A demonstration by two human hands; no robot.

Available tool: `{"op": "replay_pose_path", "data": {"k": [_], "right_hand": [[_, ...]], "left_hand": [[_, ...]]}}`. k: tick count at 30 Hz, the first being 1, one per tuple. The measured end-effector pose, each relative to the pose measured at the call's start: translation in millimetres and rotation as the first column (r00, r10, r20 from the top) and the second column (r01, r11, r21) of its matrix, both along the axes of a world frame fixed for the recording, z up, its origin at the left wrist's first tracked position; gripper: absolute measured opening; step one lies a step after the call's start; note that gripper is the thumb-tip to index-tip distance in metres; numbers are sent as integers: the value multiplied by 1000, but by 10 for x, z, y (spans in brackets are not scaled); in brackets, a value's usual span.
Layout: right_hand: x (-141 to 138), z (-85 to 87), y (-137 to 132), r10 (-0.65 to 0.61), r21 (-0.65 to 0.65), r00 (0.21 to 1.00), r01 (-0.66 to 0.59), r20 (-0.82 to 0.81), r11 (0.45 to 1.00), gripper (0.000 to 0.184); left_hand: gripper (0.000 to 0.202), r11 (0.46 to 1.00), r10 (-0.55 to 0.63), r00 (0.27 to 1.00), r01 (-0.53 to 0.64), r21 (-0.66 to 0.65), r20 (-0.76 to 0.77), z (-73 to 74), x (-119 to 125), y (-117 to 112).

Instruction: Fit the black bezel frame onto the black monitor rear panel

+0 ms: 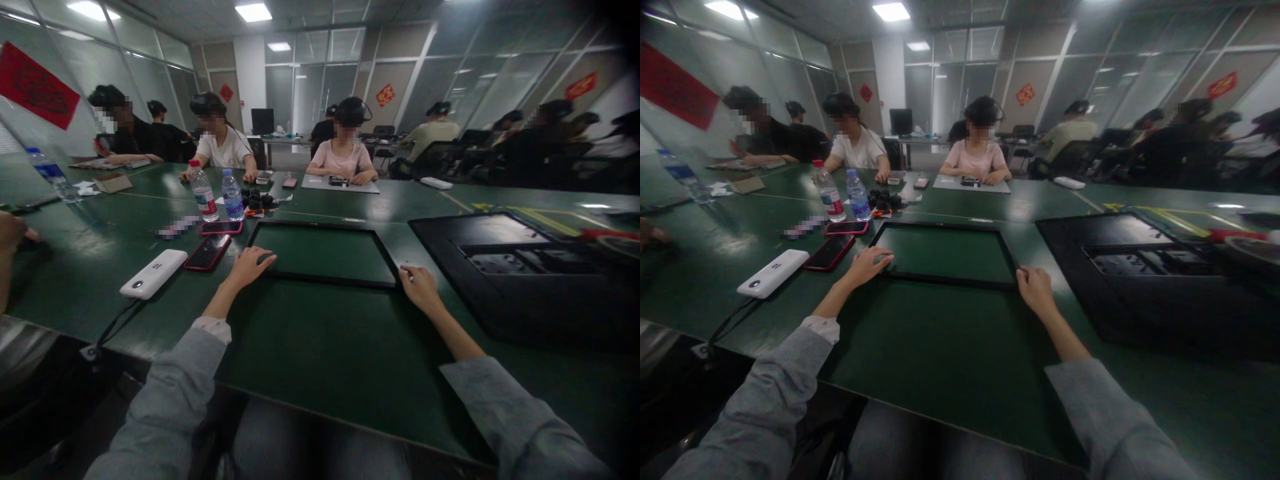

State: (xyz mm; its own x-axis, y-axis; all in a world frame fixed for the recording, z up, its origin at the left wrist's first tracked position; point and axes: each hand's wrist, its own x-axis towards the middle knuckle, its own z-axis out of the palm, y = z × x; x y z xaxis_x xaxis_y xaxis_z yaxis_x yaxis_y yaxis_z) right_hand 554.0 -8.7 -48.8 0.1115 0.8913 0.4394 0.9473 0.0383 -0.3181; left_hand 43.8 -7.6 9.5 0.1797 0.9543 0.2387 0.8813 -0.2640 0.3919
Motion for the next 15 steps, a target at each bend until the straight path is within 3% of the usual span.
{"op": "replay_pose_path", "data": {"k": [7, 11, 15], "right_hand": [[66, 34, -47, -32, 128, 995, 44, -92, 991, 45], [41, 126, -133, -49, 165, 994, 65, -98, 984, 44], [45, 288, -236, -176, 194, 980, 191, -91, 962, 46]], "left_hand": [[64, 983, -131, 986, 116, -142, -101, 55, -145, -54], [51, 988, -83, 995, 75, -138, -53, 39, -177, -14], [44, 995, -9, 999, 6, -100, -31, 16, -154, -2]]}}
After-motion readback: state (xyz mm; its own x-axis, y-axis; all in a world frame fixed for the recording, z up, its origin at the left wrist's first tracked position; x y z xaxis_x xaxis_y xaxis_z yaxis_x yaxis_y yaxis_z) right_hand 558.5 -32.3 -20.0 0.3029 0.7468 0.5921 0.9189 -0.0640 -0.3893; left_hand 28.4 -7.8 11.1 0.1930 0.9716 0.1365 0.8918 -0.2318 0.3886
